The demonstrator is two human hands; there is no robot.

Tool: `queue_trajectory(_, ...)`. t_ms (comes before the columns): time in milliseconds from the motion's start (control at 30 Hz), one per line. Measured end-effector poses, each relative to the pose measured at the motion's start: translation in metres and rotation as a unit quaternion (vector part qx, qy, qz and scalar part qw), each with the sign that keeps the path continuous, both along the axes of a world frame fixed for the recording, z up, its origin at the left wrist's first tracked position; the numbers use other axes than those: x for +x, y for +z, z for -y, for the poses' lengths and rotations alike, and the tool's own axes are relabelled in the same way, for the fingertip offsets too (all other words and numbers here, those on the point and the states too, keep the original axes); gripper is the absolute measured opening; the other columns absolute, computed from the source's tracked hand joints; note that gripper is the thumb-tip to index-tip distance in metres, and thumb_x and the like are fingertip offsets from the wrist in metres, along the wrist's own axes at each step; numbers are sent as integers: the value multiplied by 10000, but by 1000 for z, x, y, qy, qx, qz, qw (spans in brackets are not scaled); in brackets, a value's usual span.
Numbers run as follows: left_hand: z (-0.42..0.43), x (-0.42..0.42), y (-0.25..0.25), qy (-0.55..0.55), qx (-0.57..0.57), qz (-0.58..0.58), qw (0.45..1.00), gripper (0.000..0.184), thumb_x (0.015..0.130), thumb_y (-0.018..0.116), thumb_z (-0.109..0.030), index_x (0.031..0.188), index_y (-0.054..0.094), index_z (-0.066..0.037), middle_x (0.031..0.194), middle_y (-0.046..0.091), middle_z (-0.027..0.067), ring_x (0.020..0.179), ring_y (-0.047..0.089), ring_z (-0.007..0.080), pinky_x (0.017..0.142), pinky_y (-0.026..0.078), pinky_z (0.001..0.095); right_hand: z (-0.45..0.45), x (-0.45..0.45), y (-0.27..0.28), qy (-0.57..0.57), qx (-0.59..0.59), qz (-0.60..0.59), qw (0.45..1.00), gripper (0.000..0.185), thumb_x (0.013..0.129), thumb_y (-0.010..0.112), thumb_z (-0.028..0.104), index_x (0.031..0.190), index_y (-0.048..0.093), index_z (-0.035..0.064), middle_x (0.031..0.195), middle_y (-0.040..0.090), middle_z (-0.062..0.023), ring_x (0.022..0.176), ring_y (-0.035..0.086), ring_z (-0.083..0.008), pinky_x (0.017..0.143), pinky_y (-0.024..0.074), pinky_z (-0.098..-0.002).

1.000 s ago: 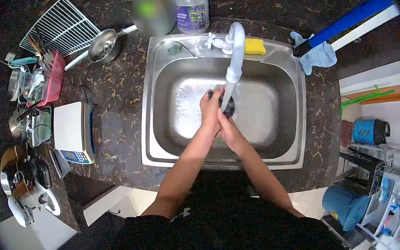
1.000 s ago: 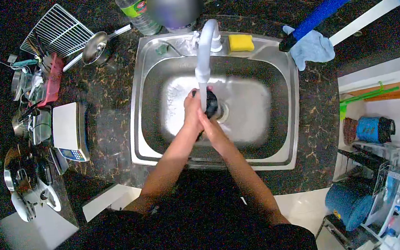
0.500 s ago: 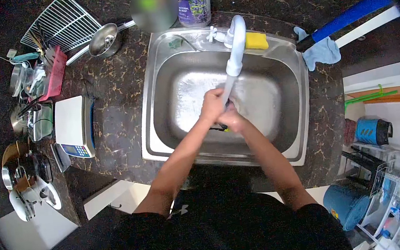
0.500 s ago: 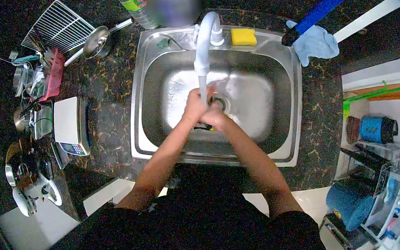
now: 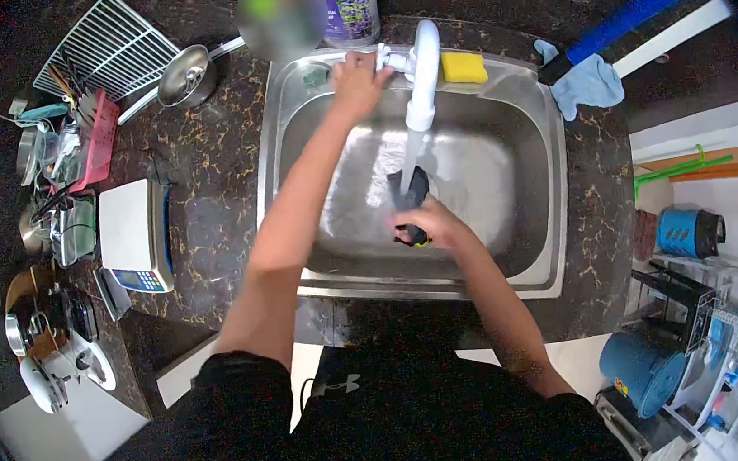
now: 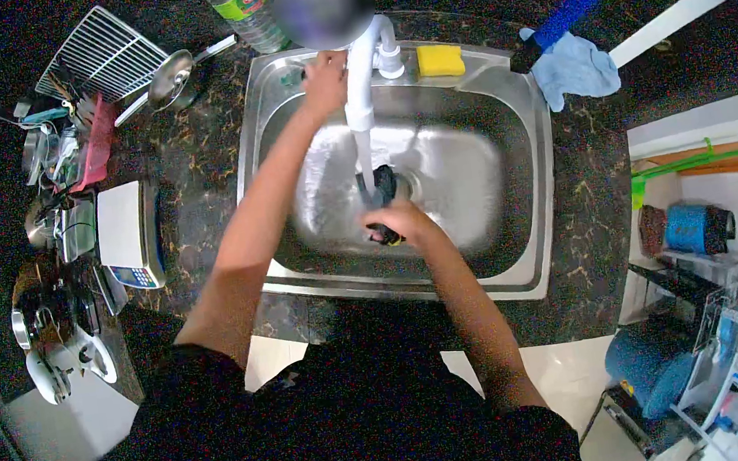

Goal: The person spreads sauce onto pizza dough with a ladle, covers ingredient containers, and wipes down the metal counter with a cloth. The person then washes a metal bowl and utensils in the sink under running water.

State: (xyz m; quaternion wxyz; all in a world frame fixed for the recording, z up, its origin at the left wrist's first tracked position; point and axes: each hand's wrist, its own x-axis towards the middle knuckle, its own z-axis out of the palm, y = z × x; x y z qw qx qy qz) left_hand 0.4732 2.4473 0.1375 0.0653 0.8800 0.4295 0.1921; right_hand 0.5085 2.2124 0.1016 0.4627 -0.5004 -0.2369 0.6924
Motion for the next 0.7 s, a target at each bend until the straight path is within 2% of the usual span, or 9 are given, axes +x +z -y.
queue_trajectory(67,-8,-2,5,-34,-33,2,999,479,848,513,-458,1194,529,-128,1148,468,120,948,419,322,800,362,456,9,-7,10,-33,12,-65,997,225,728,656,41,935,570,23,752,602,-83,563,526,-148,515,429,-247)
queue_trajectory(267,-26,-10,-6,-102,19,48,993,410,858,509,-404,1165,534,-134,1159,473,87,938,416,323,784,360,465,10,-17,-31,8,35,-72,997,245,709,679,31,921,558,18,711,592,-78,523,505,-132,499,413,-237)
queue_trajectory(400,-33,2,-3,-35,-118,47,991,383,848,543,-331,1188,519,-156,1160,476,59,946,410,318,798,355,467,8,-47,-36,-142,-58,-8,988,250,696,697,38,900,554,15,683,582,-79,510,491,-121,488,399,-230)
queue_trajectory(433,-38,-1,-6,-41,-118,46,991,383,848,543,-331,1188,519,-156,1160,476,59,946,410,318,798,355,467,5,-54,-31,-147,-58,-8,987,250,696,697,38,900,554,15,683,582,-79,510,491,-121,488,399,-230)
queue_trajectory(567,-47,-12,-17,-137,12,119,983,408,846,556,-294,1223,495,-151,1156,484,78,935,417,320,805,349,482,-9,-70,-3,-178,-88,22,980,274,698,692,50,929,548,15,694,576,-80,508,476,-104,483,391,-226)
queue_trajectory(633,-34,-27,-5,-138,62,105,983,481,838,571,-315,1249,464,-90,1160,484,140,915,439,321,840,345,474,-16,-79,2,-209,-74,53,974,268,700,690,52,923,549,9,700,580,-91,519,492,-121,489,400,-240)
queue_trajectory(667,-21,-37,-7,-144,62,106,982,481,838,571,-315,1249,464,-90,1160,484,140,915,439,321,840,345,474,-19,-83,5,-234,-60,84,967,261,702,688,54,918,550,2,706,584,-103,530,508,-138,495,409,-255)
queue_trajectory(700,-3,-49,-12,-102,19,150,983,537,822,595,-333,1256,447,-52,1150,485,168,902,455,324,844,353,470,-23,-87,7,-259,-45,117,958,255,704,686,56,912,552,-4,712,588,-114,541,523,-156,500,418,-270)
